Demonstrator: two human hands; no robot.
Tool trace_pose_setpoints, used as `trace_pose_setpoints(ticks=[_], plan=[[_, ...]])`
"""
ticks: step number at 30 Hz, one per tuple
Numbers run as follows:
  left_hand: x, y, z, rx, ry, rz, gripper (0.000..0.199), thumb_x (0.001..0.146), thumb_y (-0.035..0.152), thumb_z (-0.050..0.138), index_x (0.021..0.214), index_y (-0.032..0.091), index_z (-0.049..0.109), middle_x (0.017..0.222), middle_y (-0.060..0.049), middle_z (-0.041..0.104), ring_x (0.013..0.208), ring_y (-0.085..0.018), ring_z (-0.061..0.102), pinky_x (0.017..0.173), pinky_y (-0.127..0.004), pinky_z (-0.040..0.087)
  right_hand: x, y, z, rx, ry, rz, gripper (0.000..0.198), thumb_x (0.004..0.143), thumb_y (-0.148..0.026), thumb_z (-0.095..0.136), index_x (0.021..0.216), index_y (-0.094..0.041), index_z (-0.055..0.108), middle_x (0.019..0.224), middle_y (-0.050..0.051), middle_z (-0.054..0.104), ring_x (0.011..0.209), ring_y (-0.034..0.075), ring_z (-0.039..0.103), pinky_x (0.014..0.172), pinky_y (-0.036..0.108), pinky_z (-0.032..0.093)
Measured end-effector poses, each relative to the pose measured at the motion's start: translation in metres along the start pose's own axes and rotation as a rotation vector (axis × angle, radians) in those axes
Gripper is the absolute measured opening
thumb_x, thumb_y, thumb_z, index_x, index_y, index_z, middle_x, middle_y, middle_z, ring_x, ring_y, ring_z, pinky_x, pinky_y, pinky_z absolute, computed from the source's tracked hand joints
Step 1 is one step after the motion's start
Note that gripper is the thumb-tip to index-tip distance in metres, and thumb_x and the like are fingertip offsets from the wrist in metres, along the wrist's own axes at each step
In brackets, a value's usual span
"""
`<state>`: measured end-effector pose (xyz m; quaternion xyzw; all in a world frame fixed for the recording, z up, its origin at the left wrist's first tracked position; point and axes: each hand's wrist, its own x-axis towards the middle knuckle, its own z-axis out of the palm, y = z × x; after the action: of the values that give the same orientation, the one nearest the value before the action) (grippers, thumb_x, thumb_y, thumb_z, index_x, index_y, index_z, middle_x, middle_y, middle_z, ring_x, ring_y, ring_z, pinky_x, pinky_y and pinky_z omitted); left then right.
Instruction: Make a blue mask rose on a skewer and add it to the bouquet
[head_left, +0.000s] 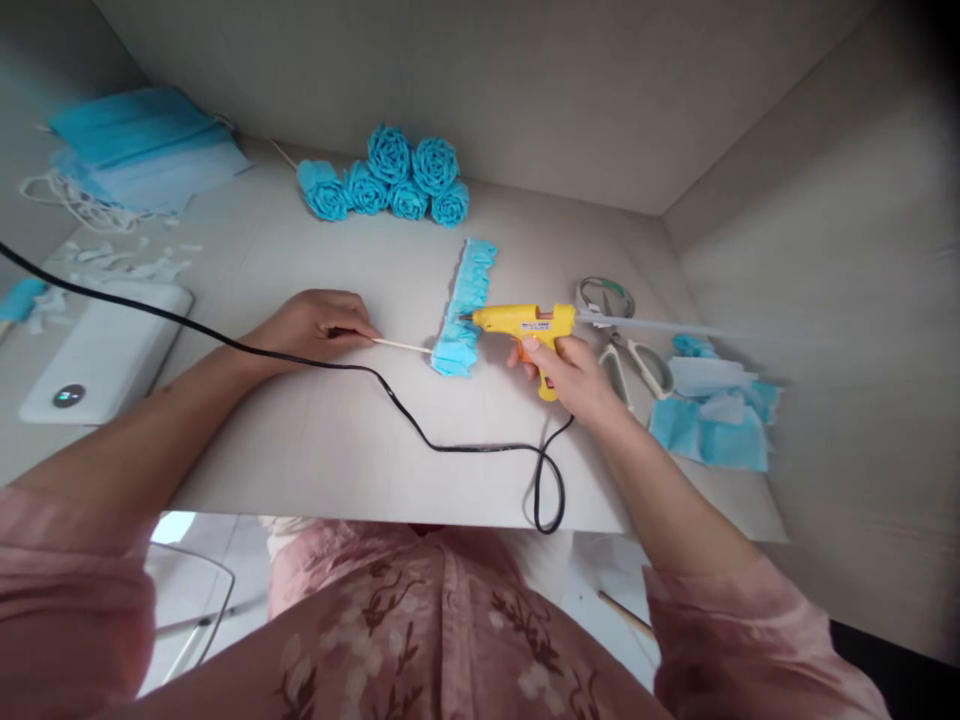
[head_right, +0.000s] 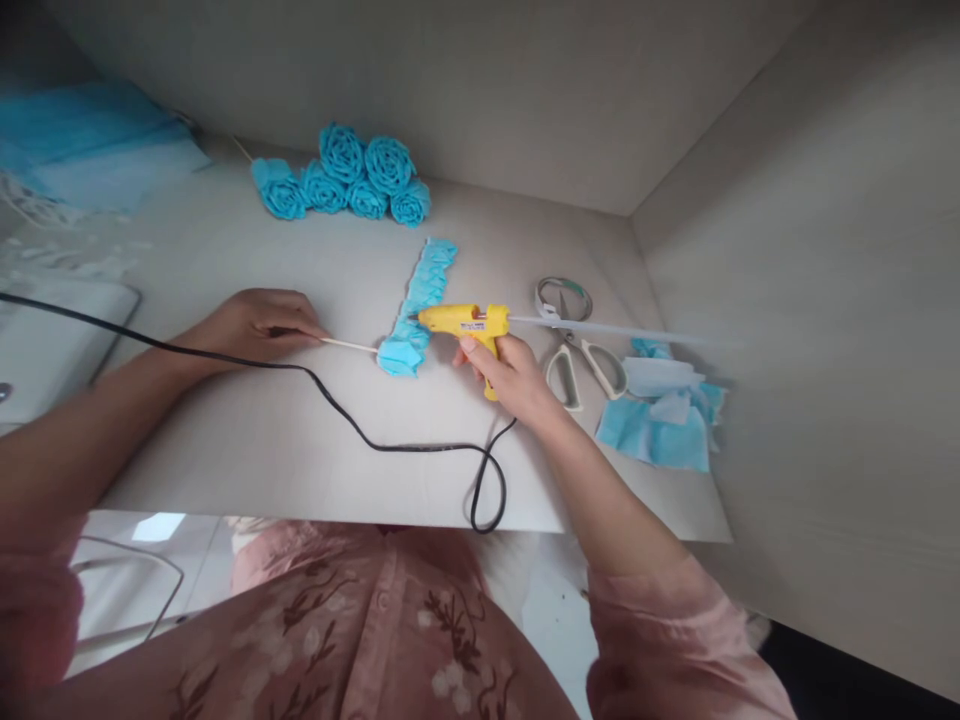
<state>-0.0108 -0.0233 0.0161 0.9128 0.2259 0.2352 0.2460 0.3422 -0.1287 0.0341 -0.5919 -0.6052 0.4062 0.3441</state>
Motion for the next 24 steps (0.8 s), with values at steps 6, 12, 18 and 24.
trace_pose_setpoints(ticks=[6, 12, 18, 24], plan=[[0.0, -0.0004, -0.0012, -0.031, -0.022, -0.066, 0.027, 0.098, 0.034, 0.063, 0.094, 0.015, 0.082, 0.088, -0.008, 0.074, 0.078, -0.014, 0.068, 0.07, -0.023, 0.049, 0.0005, 0.0067, 0.0013, -0.033, -0.007, 0.004, 0.061, 0.089, -0.076, 0.055, 0.077, -0.018, 0.072, 0.071, 0.002, 0.058, 0.063, 0.014, 0.049, 0.058, 0.028, 0.039], [0.0006, -0.0006, -0.002, -0.019, -0.064, -0.13, 0.032, 0.099, 0.044, 0.061, 0.092, 0.02, 0.081, 0.091, -0.008, 0.076, 0.079, -0.016, 0.068, 0.071, -0.023, 0.049, 0.0, 0.0052, 0.0013, -0.087, -0.018, 0.02, 0.058, 0.09, -0.073, 0.055, 0.077, -0.018, 0.071, 0.071, 0.002, 0.058, 0.061, 0.014, 0.047, 0.055, 0.028, 0.035], [0.0007, 0.0002, -0.0012, -0.06, -0.026, -0.099, 0.024, 0.095, 0.032, 0.066, 0.093, 0.015, 0.082, 0.087, -0.008, 0.074, 0.076, -0.013, 0.067, 0.07, -0.022, 0.048, 0.0001, 0.0, 0.0026, -0.123, -0.022, -0.017, 0.058, 0.089, -0.072, 0.052, 0.075, -0.018, 0.069, 0.07, 0.002, 0.057, 0.061, 0.014, 0.047, 0.058, 0.03, 0.035], [0.0002, -0.0019, -0.0011, -0.073, -0.024, -0.106, 0.024, 0.095, 0.035, 0.067, 0.093, 0.017, 0.082, 0.087, -0.008, 0.074, 0.077, -0.014, 0.067, 0.07, -0.023, 0.048, -0.0007, -0.0011, 0.0046, -0.117, -0.024, -0.024, 0.057, 0.089, -0.071, 0.053, 0.072, -0.019, 0.066, 0.069, 0.001, 0.054, 0.06, 0.014, 0.046, 0.057, 0.029, 0.035]])
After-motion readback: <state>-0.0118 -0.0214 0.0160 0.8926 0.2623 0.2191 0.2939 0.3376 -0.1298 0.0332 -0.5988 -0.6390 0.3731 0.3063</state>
